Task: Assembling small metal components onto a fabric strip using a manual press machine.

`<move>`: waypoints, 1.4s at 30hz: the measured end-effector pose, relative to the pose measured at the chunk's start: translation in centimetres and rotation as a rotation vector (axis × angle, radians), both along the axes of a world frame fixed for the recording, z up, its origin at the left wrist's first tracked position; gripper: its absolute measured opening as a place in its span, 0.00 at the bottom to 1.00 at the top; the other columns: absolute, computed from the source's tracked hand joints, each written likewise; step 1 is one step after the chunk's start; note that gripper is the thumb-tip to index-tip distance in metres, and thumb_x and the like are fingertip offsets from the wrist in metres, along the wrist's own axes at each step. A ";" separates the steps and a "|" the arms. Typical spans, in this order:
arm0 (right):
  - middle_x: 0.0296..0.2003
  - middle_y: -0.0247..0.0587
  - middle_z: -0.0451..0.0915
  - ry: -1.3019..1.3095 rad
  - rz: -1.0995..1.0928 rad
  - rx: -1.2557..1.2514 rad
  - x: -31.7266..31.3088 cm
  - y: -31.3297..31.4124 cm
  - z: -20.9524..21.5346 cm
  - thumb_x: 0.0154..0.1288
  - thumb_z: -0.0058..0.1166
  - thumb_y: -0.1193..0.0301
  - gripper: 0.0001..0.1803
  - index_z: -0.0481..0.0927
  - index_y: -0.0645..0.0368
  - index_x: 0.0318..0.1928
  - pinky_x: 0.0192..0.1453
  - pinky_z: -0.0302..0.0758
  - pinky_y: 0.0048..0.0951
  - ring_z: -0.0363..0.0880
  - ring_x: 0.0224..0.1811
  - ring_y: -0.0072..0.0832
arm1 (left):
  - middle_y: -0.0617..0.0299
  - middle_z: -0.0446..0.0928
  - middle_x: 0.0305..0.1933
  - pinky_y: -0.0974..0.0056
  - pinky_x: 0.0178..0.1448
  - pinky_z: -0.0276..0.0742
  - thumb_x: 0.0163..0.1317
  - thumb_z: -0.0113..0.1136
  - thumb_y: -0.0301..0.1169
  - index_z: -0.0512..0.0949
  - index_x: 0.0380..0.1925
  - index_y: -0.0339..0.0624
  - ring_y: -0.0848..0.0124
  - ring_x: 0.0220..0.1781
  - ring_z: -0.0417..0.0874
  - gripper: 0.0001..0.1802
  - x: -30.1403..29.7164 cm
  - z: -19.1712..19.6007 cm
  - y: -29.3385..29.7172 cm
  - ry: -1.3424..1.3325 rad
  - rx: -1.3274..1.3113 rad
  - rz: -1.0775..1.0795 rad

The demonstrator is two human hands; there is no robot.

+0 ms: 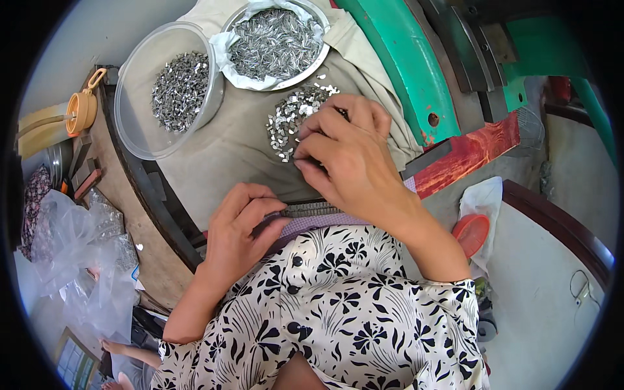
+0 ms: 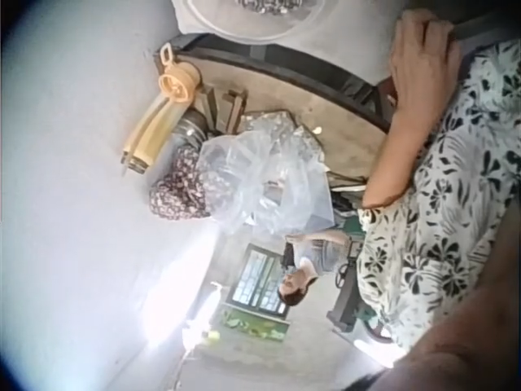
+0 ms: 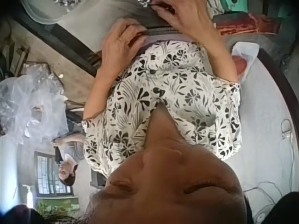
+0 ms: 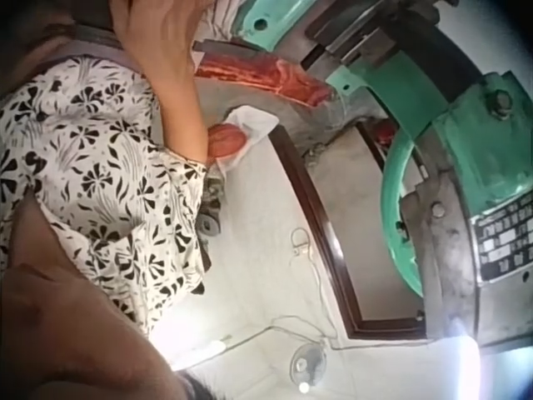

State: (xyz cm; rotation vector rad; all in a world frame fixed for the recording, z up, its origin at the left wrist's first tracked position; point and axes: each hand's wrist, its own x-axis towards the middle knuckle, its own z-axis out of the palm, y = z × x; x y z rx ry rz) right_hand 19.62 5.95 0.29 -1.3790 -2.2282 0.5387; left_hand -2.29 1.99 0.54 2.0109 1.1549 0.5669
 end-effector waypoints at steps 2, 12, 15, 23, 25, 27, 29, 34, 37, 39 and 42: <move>0.43 0.28 0.79 0.038 -0.053 0.035 0.1 -0.9 0.3 0.49 0.68 0.71 0.08 0.83 0.53 0.31 0.62 0.56 0.47 0.70 0.57 0.38 | 0.60 0.76 0.42 0.56 0.43 0.78 0.51 0.71 0.26 0.80 0.36 0.41 0.58 0.41 0.80 0.12 0.0 0.0 0.0 -0.006 -0.020 0.005; 0.44 0.23 0.81 0.005 -0.033 0.035 -0.6 -3.9 0.2 0.46 0.72 0.66 0.11 0.88 0.45 0.34 0.62 0.57 0.43 0.71 0.57 0.37 | 0.61 0.76 0.46 0.57 0.46 0.76 0.48 0.73 0.28 0.81 0.38 0.39 0.60 0.44 0.79 0.16 -0.1 -0.3 -1.0 0.069 0.069 -0.027; 0.44 0.25 0.81 -0.004 -0.064 0.079 -0.5 -2.1 -0.2 0.49 0.71 0.69 0.10 0.88 0.46 0.35 0.61 0.59 0.44 0.72 0.56 0.38 | 0.61 0.77 0.45 0.57 0.45 0.75 0.46 0.74 0.29 0.81 0.38 0.40 0.60 0.44 0.79 0.17 -0.5 -0.4 -1.6 0.075 0.073 -0.008; 0.50 0.27 0.79 -0.230 0.208 0.141 -0.7 1.1 1.3 0.51 0.63 0.69 0.07 0.86 0.47 0.34 0.66 0.59 0.44 0.68 0.63 0.37 | 0.61 0.77 0.44 0.57 0.45 0.74 0.46 0.75 0.29 0.81 0.39 0.42 0.59 0.43 0.79 0.18 -0.3 -0.4 -1.9 -0.009 0.038 0.092; 0.50 0.28 0.78 -0.244 0.304 0.148 -0.7 1.6 1.3 0.54 0.59 0.69 0.06 0.85 0.51 0.33 0.70 0.57 0.45 0.67 0.65 0.37 | 0.62 0.77 0.44 0.57 0.45 0.74 0.47 0.74 0.28 0.82 0.38 0.43 0.59 0.43 0.78 0.17 -0.2 -0.4 -2.0 0.003 0.048 0.093; 0.49 0.28 0.77 -0.250 0.335 0.129 -1.0 2.3 1.5 0.55 0.58 0.69 0.05 0.84 0.53 0.32 0.71 0.56 0.45 0.67 0.65 0.37 | 0.62 0.77 0.44 0.57 0.45 0.74 0.48 0.74 0.28 0.82 0.38 0.43 0.59 0.43 0.78 0.16 -0.2 -0.7 -2.2 0.016 0.065 0.082; 0.48 0.29 0.77 -0.262 0.365 0.112 -1.3 2.8 1.5 0.55 0.58 0.69 0.05 0.83 0.54 0.32 0.72 0.55 0.45 0.66 0.65 0.36 | 0.62 0.78 0.44 0.58 0.44 0.73 0.48 0.74 0.28 0.83 0.38 0.44 0.60 0.43 0.78 0.15 0.0 -0.7 -2.2 0.024 0.083 0.071; 0.46 0.29 0.77 -0.204 0.313 0.130 -1.7 2.5 0.4 0.54 0.62 0.70 0.03 0.82 0.54 0.30 0.68 0.57 0.45 0.68 0.64 0.35 | 0.62 0.78 0.44 0.58 0.43 0.73 0.49 0.73 0.27 0.84 0.36 0.44 0.60 0.42 0.78 0.13 0.3 -0.8 -2.4 0.004 0.080 0.086; 0.45 0.26 0.78 -0.174 0.200 0.215 -1.9 1.3 -0.3 0.52 0.66 0.69 0.06 0.82 0.51 0.30 0.64 0.58 0.45 0.69 0.61 0.34 | 0.62 0.78 0.44 0.58 0.43 0.73 0.48 0.73 0.26 0.85 0.36 0.44 0.61 0.42 0.79 0.13 0.1 -1.0 -2.6 -0.022 0.084 0.108; 0.44 0.24 0.79 -0.105 0.167 0.223 -1.3 0.0 0.4 0.50 0.68 0.67 0.07 0.82 0.49 0.29 0.62 0.57 0.45 0.69 0.61 0.34 | 0.62 0.79 0.44 0.58 0.43 0.73 0.48 0.73 0.26 0.85 0.36 0.43 0.60 0.42 0.79 0.13 -0.1 -1.0 -2.6 -0.014 0.106 0.092; 0.41 0.18 0.80 -0.091 0.083 0.201 -0.1 -3.6 1.2 0.47 0.70 0.63 0.08 0.84 0.43 0.28 0.61 0.55 0.46 0.70 0.59 0.34 | 0.61 0.79 0.44 0.58 0.43 0.74 0.48 0.74 0.26 0.85 0.36 0.42 0.60 0.42 0.79 0.13 -0.3 -1.2 -2.6 -0.006 0.130 0.074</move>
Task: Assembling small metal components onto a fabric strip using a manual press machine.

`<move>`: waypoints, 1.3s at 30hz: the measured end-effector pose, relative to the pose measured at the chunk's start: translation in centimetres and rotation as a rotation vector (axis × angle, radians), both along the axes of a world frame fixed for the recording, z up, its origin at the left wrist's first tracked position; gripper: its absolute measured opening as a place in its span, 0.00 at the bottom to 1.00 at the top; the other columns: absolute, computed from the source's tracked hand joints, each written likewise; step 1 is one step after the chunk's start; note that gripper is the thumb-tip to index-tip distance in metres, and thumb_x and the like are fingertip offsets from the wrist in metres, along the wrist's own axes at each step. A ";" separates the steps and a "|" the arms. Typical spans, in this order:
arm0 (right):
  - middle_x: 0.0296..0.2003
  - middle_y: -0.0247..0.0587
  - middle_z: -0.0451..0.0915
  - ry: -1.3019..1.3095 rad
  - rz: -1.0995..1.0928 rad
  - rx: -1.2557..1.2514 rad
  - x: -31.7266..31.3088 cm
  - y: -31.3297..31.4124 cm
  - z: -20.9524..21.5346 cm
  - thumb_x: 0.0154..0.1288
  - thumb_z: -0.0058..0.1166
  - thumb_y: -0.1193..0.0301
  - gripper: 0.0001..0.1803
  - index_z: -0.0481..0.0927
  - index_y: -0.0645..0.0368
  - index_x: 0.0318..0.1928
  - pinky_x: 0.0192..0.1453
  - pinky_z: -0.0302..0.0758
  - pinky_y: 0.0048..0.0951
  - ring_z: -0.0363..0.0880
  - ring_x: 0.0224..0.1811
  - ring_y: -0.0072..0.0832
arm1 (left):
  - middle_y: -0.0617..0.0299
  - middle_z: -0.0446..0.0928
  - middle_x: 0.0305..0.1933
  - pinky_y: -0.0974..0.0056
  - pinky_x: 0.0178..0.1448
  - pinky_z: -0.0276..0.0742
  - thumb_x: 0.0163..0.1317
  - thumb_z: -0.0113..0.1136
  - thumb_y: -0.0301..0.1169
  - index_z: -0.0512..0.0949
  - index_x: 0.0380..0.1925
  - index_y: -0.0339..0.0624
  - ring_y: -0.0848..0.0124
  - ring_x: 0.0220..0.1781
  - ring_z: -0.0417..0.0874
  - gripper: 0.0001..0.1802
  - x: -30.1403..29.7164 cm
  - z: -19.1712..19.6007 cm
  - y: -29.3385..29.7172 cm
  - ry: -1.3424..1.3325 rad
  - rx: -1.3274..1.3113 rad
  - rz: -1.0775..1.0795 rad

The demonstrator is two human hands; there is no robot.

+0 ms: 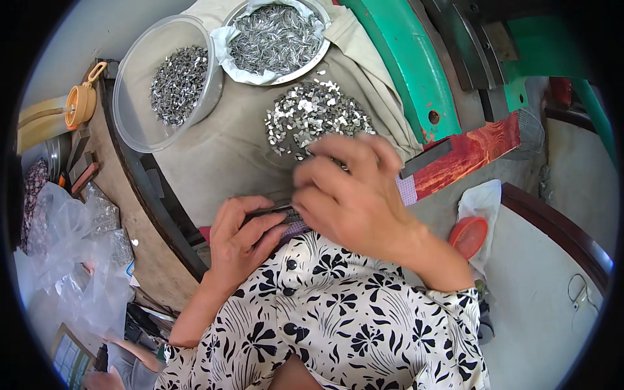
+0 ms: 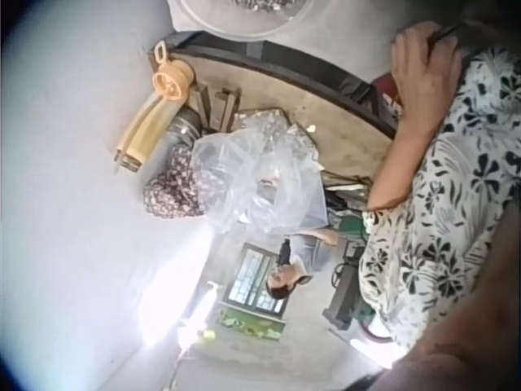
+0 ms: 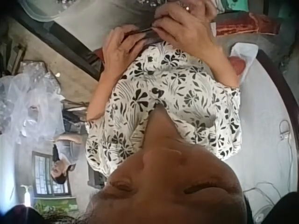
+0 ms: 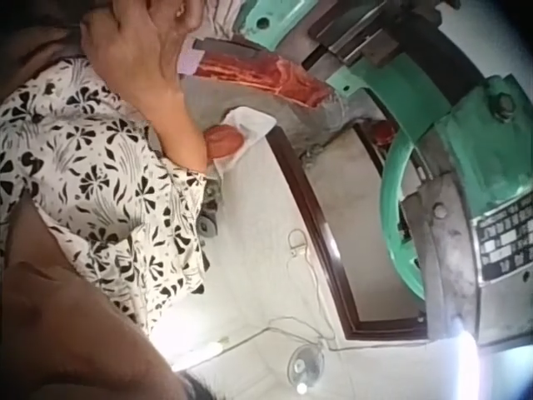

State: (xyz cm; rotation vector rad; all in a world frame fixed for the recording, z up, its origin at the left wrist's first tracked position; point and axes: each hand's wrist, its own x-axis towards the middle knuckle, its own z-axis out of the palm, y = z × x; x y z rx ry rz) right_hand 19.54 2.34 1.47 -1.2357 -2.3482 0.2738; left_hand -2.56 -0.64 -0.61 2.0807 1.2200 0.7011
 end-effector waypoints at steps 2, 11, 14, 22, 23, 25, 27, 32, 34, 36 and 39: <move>0.40 0.16 0.80 -0.059 -0.039 -0.003 0.3 -2.2 -0.3 0.47 0.71 0.63 0.08 0.86 0.41 0.31 0.63 0.52 0.46 0.71 0.59 0.32 | 0.61 0.79 0.44 0.58 0.43 0.74 0.48 0.74 0.27 0.85 0.36 0.42 0.60 0.42 0.79 0.13 0.1 0.0 0.2 -0.009 0.002 -0.019; 0.39 0.19 0.81 0.016 -0.147 0.015 0.7 1.1 -0.9 0.47 0.72 0.66 0.12 0.88 0.43 0.36 0.59 0.55 0.42 0.73 0.56 0.36 | 0.60 0.78 0.47 0.57 0.46 0.74 0.49 0.74 0.29 0.82 0.42 0.41 0.58 0.45 0.79 0.19 0.3 0.1 0.2 0.094 -0.013 -0.036; 0.41 0.20 0.81 -0.030 -0.052 -0.007 0.5 3.0 -1.5 0.47 0.71 0.67 0.10 0.87 0.44 0.34 0.60 0.56 0.43 0.73 0.57 0.37 | 0.60 0.77 0.48 0.57 0.47 0.74 0.49 0.73 0.29 0.82 0.42 0.40 0.58 0.46 0.79 0.18 0.4 -0.1 0.3 0.082 0.016 -0.044; 0.42 0.21 0.81 -0.077 0.050 -0.035 0.1 3.5 -0.3 0.48 0.68 0.67 0.07 0.86 0.46 0.31 0.63 0.56 0.45 0.72 0.59 0.35 | 0.61 0.78 0.46 0.57 0.45 0.74 0.49 0.73 0.28 0.83 0.38 0.42 0.59 0.44 0.79 0.15 0.3 0.3 0.5 0.015 -0.065 0.004; 0.41 0.21 0.80 -0.076 0.043 -0.014 0.0 3.1 -0.7 0.48 0.68 0.67 0.07 0.85 0.46 0.31 0.63 0.56 0.45 0.72 0.58 0.34 | 0.61 0.78 0.46 0.57 0.45 0.74 0.49 0.73 0.28 0.83 0.38 0.42 0.59 0.44 0.79 0.15 0.2 0.2 0.5 0.015 -0.065 0.003; 0.40 0.21 0.81 -0.071 0.037 0.015 0.0 2.5 -1.8 0.46 0.69 0.68 0.08 0.86 0.46 0.30 0.63 0.56 0.45 0.73 0.58 0.34 | 0.61 0.78 0.45 0.57 0.44 0.74 0.50 0.72 0.27 0.83 0.35 0.42 0.60 0.42 0.79 0.12 0.1 0.1 0.5 0.011 0.005 -0.033; 0.40 0.21 0.81 -0.042 0.025 0.003 0.2 2.2 -1.7 0.46 0.69 0.68 0.08 0.86 0.46 0.30 0.62 0.56 0.45 0.73 0.58 0.34 | 0.61 0.78 0.45 0.58 0.44 0.74 0.50 0.72 0.26 0.83 0.34 0.42 0.60 0.42 0.79 0.11 0.2 0.1 0.6 0.011 0.020 -0.042; 0.41 0.20 0.81 -0.042 -0.006 -0.044 0.5 2.3 -0.9 0.44 0.70 0.68 0.09 0.86 0.46 0.29 0.62 0.56 0.45 0.73 0.58 0.35 | 0.62 0.78 0.44 0.58 0.43 0.74 0.50 0.71 0.25 0.82 0.33 0.42 0.61 0.42 0.79 0.10 0.4 0.3 0.8 0.020 0.006 -0.041; 0.42 0.20 0.81 -0.030 -0.045 -0.035 0.1 2.5 -0.8 0.42 0.70 0.68 0.09 0.86 0.46 0.29 0.61 0.56 0.46 0.72 0.58 0.36 | 0.59 0.80 0.41 0.59 0.41 0.76 0.45 0.74 0.22 0.82 0.32 0.41 0.60 0.41 0.81 0.13 0.6 0.6 1.1 0.023 -0.026 -0.028; 0.42 0.21 0.80 -0.029 -0.036 -0.049 0.2 2.4 -0.8 0.44 0.68 0.68 0.07 0.84 0.47 0.28 0.63 0.55 0.46 0.71 0.59 0.35 | 0.59 0.80 0.42 0.59 0.41 0.76 0.45 0.74 0.22 0.82 0.32 0.41 0.60 0.41 0.81 0.13 0.6 0.5 1.1 0.017 -0.039 -0.028; 0.43 0.22 0.80 -0.017 -0.038 -0.049 0.6 1.9 -1.0 0.44 0.68 0.68 0.07 0.83 0.46 0.27 0.63 0.55 0.46 0.71 0.59 0.35 | 0.59 0.79 0.43 0.58 0.43 0.75 0.48 0.74 0.24 0.82 0.33 0.41 0.59 0.42 0.80 0.12 0.4 0.3 1.1 -0.008 -0.077 -0.020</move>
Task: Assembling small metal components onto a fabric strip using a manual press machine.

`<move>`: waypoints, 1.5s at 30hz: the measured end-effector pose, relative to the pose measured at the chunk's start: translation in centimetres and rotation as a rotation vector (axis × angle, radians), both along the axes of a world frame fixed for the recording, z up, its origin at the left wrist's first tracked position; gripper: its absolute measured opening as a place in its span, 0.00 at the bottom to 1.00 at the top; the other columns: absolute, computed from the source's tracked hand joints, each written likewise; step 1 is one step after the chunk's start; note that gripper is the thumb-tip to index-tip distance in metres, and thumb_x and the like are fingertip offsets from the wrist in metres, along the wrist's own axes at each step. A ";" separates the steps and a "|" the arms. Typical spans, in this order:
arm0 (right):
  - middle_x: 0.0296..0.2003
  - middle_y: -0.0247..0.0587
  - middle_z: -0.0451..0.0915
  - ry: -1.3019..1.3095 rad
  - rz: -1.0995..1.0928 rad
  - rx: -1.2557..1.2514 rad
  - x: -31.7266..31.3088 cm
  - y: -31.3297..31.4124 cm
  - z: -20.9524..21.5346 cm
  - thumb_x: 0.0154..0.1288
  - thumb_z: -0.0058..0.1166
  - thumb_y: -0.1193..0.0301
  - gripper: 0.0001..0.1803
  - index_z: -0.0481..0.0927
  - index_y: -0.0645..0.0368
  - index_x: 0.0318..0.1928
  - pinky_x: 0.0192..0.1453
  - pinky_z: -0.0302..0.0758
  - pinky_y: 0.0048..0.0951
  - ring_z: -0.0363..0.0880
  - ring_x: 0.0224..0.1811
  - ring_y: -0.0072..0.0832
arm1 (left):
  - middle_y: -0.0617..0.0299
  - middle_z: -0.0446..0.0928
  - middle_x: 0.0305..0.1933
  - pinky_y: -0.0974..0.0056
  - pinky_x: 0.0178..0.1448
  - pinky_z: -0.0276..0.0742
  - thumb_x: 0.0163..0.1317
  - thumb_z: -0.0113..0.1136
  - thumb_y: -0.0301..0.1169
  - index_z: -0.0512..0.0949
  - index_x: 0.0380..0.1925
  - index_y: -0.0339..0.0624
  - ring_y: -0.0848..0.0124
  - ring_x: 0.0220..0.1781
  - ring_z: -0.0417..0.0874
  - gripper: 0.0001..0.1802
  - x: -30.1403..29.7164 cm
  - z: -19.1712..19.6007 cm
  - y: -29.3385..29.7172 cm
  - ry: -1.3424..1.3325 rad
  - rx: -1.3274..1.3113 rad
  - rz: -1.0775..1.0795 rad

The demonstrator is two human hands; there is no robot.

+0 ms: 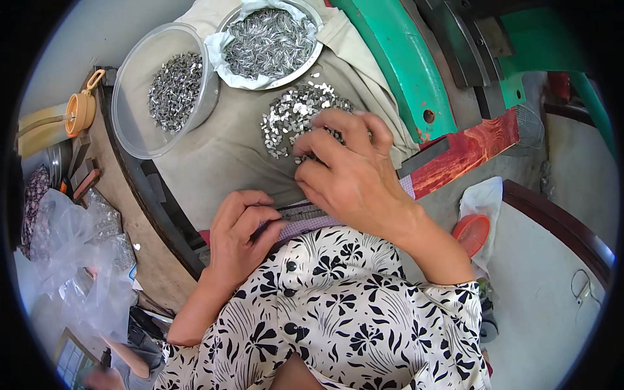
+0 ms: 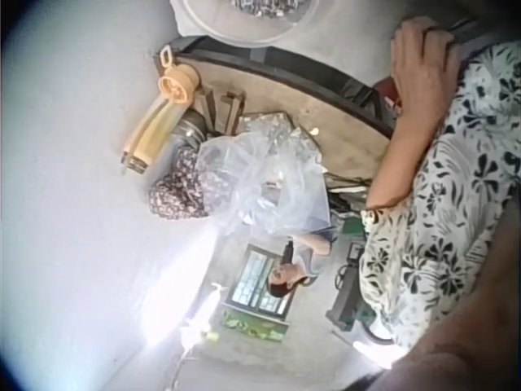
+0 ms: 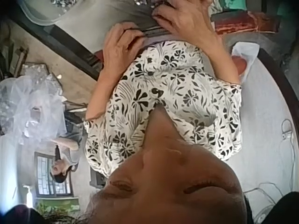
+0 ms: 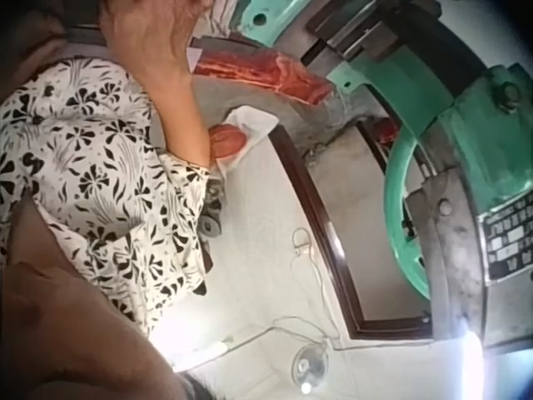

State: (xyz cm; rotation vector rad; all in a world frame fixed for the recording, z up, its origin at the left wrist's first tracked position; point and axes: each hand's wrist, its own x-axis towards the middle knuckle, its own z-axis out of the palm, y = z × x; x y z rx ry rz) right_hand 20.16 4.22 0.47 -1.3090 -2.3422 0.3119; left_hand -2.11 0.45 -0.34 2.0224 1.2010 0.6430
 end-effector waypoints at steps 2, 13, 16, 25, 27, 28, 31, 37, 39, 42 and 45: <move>0.42 0.21 0.81 0.026 -0.027 0.038 0.3 -0.9 0.0 0.42 0.71 0.67 0.10 0.83 0.44 0.26 0.60 0.56 0.43 0.71 0.58 0.37 | 0.60 0.78 0.44 0.57 0.45 0.75 0.50 0.73 0.25 0.81 0.35 0.41 0.58 0.42 0.80 0.12 -0.1 0.0 -0.2 -0.018 -0.029 0.011; 0.44 0.22 0.81 0.085 -0.107 -0.061 1.2 -4.2 -0.2 0.46 0.72 0.65 0.11 0.89 0.41 0.34 0.63 0.57 0.41 0.68 0.58 0.40 | 0.60 0.79 0.44 0.58 0.44 0.76 0.49 0.73 0.24 0.83 0.34 0.40 0.59 0.42 0.81 0.11 -0.5 -0.2 -0.3 -0.003 0.041 -0.019; 0.44 0.23 0.81 0.025 -0.132 0.034 1.0 -1.6 -0.3 0.47 0.72 0.68 0.11 0.89 0.42 0.35 0.61 0.58 0.40 0.69 0.58 0.40 | 0.61 0.79 0.44 0.58 0.45 0.75 0.49 0.72 0.24 0.83 0.33 0.41 0.60 0.42 0.80 0.11 -0.2 0.0 -0.3 0.001 0.015 0.002; 0.47 0.23 0.80 -0.128 0.054 0.073 -0.4 2.0 0.1 0.49 0.69 0.68 0.08 0.84 0.48 0.32 0.62 0.57 0.45 0.70 0.61 0.37 | 0.65 0.78 0.43 0.58 0.44 0.73 0.50 0.72 0.27 0.82 0.32 0.44 0.62 0.41 0.78 0.09 0.8 0.0 0.1 0.052 0.052 -0.023; 0.47 0.23 0.80 -0.081 0.044 0.022 -0.4 2.1 0.2 0.50 0.67 0.70 0.08 0.83 0.49 0.32 0.63 0.56 0.46 0.69 0.61 0.37 | 0.64 0.78 0.43 0.58 0.44 0.73 0.50 0.72 0.27 0.81 0.32 0.44 0.62 0.41 0.78 0.10 0.8 0.0 0.0 0.045 0.036 -0.014; 0.47 0.23 0.80 -0.032 0.037 -0.011 -0.4 1.9 0.3 0.50 0.67 0.70 0.08 0.84 0.49 0.32 0.64 0.56 0.46 0.69 0.61 0.38 | 0.64 0.78 0.43 0.58 0.44 0.73 0.50 0.72 0.27 0.81 0.32 0.44 0.61 0.41 0.78 0.10 0.7 0.0 0.0 0.040 0.021 -0.004; 0.46 0.23 0.80 0.046 0.023 -0.079 0.0 0.4 0.9 0.50 0.67 0.71 0.07 0.84 0.48 0.32 0.64 0.55 0.46 0.69 0.61 0.39 | 0.63 0.78 0.43 0.58 0.45 0.72 0.49 0.73 0.27 0.81 0.33 0.43 0.60 0.42 0.78 0.11 0.4 0.0 0.0 0.007 -0.008 0.005; 0.45 0.21 0.81 0.112 -0.003 -0.125 -0.3 -3.6 0.7 0.47 0.70 0.67 0.08 0.85 0.44 0.30 0.62 0.55 0.44 0.69 0.60 0.39 | 0.62 0.78 0.45 0.57 0.46 0.73 0.48 0.74 0.27 0.80 0.36 0.42 0.59 0.44 0.78 0.14 0.4 0.0 0.0 0.014 -0.010 -0.025; 0.45 0.20 0.81 0.108 -0.022 -0.068 -0.8 -4.3 -0.1 0.46 0.70 0.66 0.08 0.85 0.44 0.29 0.60 0.56 0.44 0.69 0.60 0.38 | 0.62 0.78 0.45 0.57 0.46 0.73 0.48 0.74 0.27 0.80 0.36 0.42 0.59 0.44 0.78 0.14 0.5 0.1 0.0 0.018 -0.010 -0.031; 0.46 0.19 0.81 0.081 -0.037 -0.070 -0.9 -4.6 -0.3 0.44 0.72 0.63 0.10 0.87 0.42 0.30 0.59 0.56 0.44 0.68 0.60 0.37 | 0.62 0.78 0.45 0.57 0.46 0.73 0.48 0.74 0.28 0.80 0.35 0.42 0.59 0.44 0.78 0.14 0.5 0.1 0.0 0.017 -0.013 -0.021; 0.48 0.19 0.81 0.075 -0.066 -0.092 -0.1 -4.7 0.2 0.44 0.72 0.62 0.10 0.88 0.40 0.32 0.59 0.56 0.44 0.67 0.61 0.37 | 0.62 0.78 0.45 0.57 0.46 0.73 0.48 0.74 0.28 0.80 0.35 0.42 0.59 0.45 0.78 0.14 0.4 0.0 -0.2 0.007 -0.020 0.002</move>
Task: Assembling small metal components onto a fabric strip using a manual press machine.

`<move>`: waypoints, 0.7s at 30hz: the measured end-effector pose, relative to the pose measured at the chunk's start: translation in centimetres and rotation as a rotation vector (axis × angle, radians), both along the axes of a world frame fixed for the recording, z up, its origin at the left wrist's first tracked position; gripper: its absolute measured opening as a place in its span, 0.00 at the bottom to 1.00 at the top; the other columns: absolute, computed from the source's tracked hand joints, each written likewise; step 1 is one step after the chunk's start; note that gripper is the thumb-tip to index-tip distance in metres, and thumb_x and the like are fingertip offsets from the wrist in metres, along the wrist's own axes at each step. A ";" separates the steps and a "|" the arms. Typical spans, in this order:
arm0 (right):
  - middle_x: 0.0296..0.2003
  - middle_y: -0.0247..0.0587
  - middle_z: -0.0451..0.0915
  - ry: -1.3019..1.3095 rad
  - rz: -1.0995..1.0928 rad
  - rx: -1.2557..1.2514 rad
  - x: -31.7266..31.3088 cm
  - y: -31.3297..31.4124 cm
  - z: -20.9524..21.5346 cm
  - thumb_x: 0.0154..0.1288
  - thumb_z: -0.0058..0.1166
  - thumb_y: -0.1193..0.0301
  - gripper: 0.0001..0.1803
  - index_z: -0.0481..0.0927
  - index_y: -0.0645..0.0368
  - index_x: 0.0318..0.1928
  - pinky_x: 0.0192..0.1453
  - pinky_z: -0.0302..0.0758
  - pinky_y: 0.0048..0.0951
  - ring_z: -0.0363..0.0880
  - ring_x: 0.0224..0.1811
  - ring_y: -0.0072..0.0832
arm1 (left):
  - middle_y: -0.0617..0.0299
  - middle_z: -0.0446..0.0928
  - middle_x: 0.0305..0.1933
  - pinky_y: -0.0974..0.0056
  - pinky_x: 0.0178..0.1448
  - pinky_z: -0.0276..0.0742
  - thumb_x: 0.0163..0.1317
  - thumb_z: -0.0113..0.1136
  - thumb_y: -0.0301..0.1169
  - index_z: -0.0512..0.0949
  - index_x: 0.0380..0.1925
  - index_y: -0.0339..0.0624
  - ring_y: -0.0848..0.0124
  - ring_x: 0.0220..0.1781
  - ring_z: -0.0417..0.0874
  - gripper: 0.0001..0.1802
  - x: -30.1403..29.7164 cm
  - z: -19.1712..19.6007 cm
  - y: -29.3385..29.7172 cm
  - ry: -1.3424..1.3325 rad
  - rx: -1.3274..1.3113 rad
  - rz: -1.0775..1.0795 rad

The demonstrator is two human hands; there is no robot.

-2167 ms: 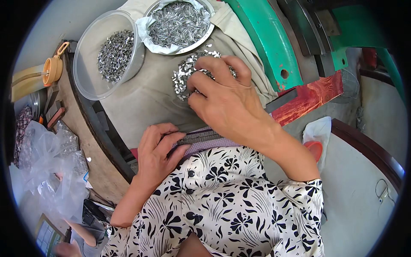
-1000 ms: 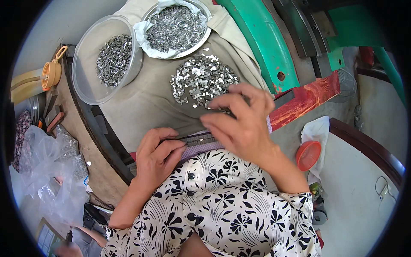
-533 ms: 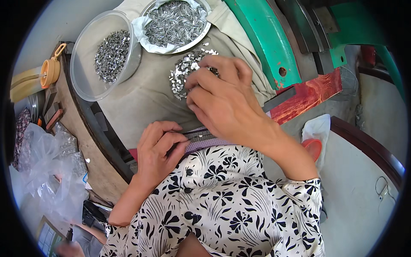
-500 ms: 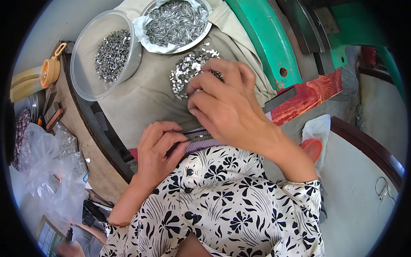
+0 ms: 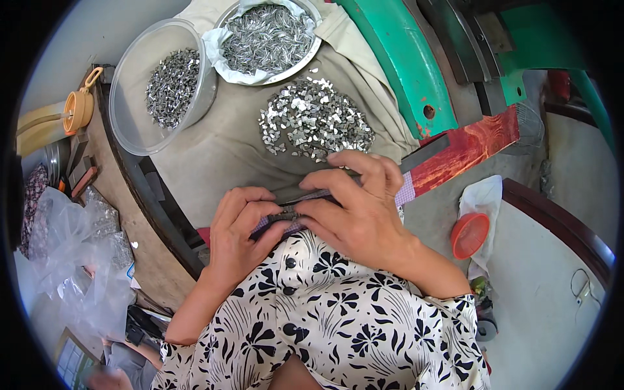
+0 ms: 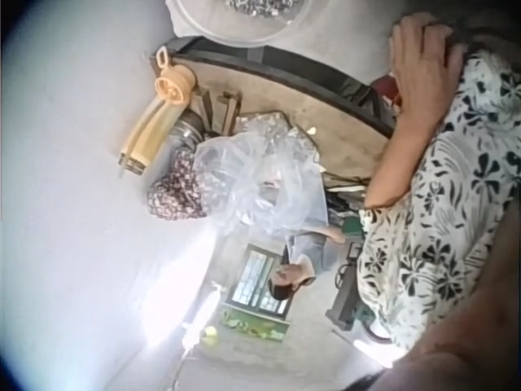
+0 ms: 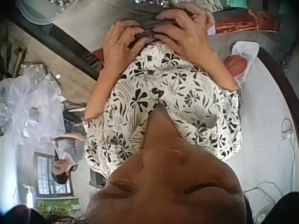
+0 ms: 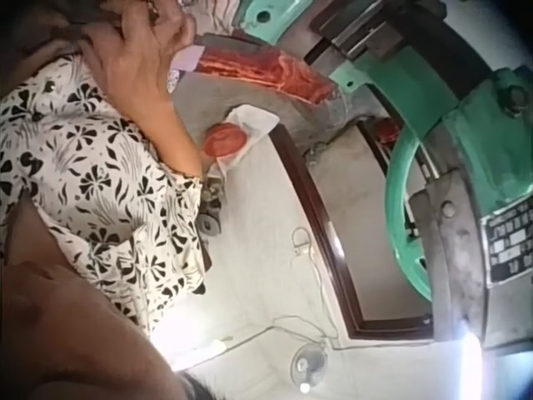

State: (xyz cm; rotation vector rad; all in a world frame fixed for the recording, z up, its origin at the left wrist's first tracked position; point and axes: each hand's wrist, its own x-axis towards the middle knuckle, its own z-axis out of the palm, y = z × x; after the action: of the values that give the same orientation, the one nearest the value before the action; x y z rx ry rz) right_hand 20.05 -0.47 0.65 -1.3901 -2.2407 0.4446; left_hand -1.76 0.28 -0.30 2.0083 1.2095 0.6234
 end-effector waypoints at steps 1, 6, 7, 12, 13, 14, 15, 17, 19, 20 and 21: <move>0.48 0.19 0.81 -0.024 0.008 0.005 0.4 -0.1 0.0 0.45 0.71 0.62 0.10 0.88 0.40 0.32 0.59 0.56 0.44 0.67 0.61 0.38 | 0.62 0.78 0.45 0.57 0.46 0.73 0.48 0.74 0.28 0.80 0.36 0.42 0.60 0.45 0.78 0.14 0.0 0.0 0.0 -0.006 -0.004 0.005; 0.47 0.20 0.81 -0.182 0.077 0.114 0.2 -0.3 0.1 0.48 0.70 0.63 0.08 0.85 0.44 0.30 0.59 0.56 0.44 0.67 0.61 0.36 | 0.65 0.78 0.44 0.58 0.45 0.72 0.50 0.73 0.30 0.82 0.35 0.44 0.62 0.44 0.78 0.12 0.5 0.1 0.1 0.030 0.042 -0.025; 0.47 0.20 0.81 -0.183 0.076 0.117 0.2 -0.2 0.0 0.48 0.70 0.63 0.08 0.85 0.44 0.30 0.59 0.56 0.44 0.67 0.61 0.36 | 0.65 0.78 0.44 0.59 0.45 0.71 0.50 0.72 0.30 0.83 0.35 0.45 0.62 0.44 0.78 0.11 0.5 0.1 0.1 0.052 0.063 -0.040; 0.43 0.22 0.82 -0.029 -0.065 0.143 0.3 1.5 -0.5 0.49 0.71 0.67 0.08 0.85 0.46 0.31 0.60 0.55 0.44 0.70 0.58 0.37 | 0.66 0.78 0.43 0.59 0.45 0.70 0.50 0.71 0.28 0.83 0.35 0.45 0.63 0.44 0.77 0.11 0.6 0.0 0.0 0.065 0.100 -0.054; 0.42 0.21 0.81 -0.025 -0.078 0.113 0.0 2.1 -0.5 0.49 0.71 0.67 0.08 0.85 0.46 0.31 0.61 0.54 0.43 0.71 0.58 0.38 | 0.66 0.78 0.43 0.59 0.45 0.71 0.50 0.71 0.27 0.83 0.35 0.45 0.63 0.43 0.78 0.11 0.6 0.0 0.0 0.065 0.101 -0.044; 0.42 0.21 0.81 -0.024 -0.080 0.115 0.0 2.5 -0.6 0.49 0.71 0.67 0.08 0.85 0.46 0.31 0.61 0.54 0.43 0.71 0.58 0.38 | 0.66 0.78 0.43 0.59 0.45 0.71 0.50 0.71 0.27 0.83 0.35 0.45 0.63 0.43 0.78 0.11 0.6 0.0 0.0 0.065 0.103 -0.045; 0.42 0.21 0.81 -0.032 -0.055 0.085 0.0 2.8 -0.7 0.49 0.71 0.67 0.07 0.86 0.47 0.31 0.61 0.54 0.43 0.71 0.58 0.38 | 0.65 0.78 0.43 0.59 0.45 0.71 0.50 0.71 0.27 0.83 0.35 0.45 0.62 0.43 0.78 0.11 0.6 0.1 0.1 0.048 0.087 -0.039; 0.43 0.21 0.81 -0.059 -0.006 0.053 0.3 3.4 -0.7 0.47 0.71 0.68 0.07 0.87 0.46 0.30 0.61 0.55 0.43 0.70 0.60 0.39 | 0.65 0.78 0.43 0.59 0.45 0.71 0.50 0.71 0.26 0.83 0.36 0.44 0.62 0.43 0.78 0.11 0.5 0.1 0.0 0.033 0.071 -0.031; 0.45 0.21 0.81 -0.068 0.020 0.039 0.6 3.9 -0.3 0.46 0.71 0.69 0.07 0.87 0.46 0.29 0.61 0.56 0.44 0.70 0.60 0.39 | 0.64 0.78 0.43 0.58 0.45 0.73 0.49 0.71 0.26 0.82 0.36 0.43 0.61 0.42 0.78 0.12 0.4 0.1 0.0 -0.022 0.009 0.020; 0.46 0.22 0.81 -0.078 0.045 0.024 0.8 4.2 -0.1 0.45 0.70 0.69 0.08 0.87 0.45 0.29 0.61 0.56 0.45 0.69 0.61 0.39 | 0.64 0.78 0.43 0.58 0.45 0.73 0.49 0.71 0.26 0.82 0.36 0.43 0.61 0.42 0.78 0.12 0.4 0.2 0.0 -0.023 0.010 0.019; 0.46 0.22 0.81 -0.078 0.043 0.025 0.9 4.5 0.0 0.45 0.70 0.69 0.08 0.87 0.45 0.29 0.61 0.56 0.45 0.69 0.61 0.39 | 0.63 0.78 0.43 0.58 0.46 0.73 0.49 0.72 0.26 0.82 0.36 0.43 0.61 0.42 0.78 0.13 0.3 0.2 0.0 -0.005 0.014 0.006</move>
State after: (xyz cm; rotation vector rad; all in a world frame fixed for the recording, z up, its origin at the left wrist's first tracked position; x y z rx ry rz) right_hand 20.93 4.03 0.64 -1.3709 -2.3349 0.3813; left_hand -1.42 0.30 -0.11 2.0141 1.2118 0.6415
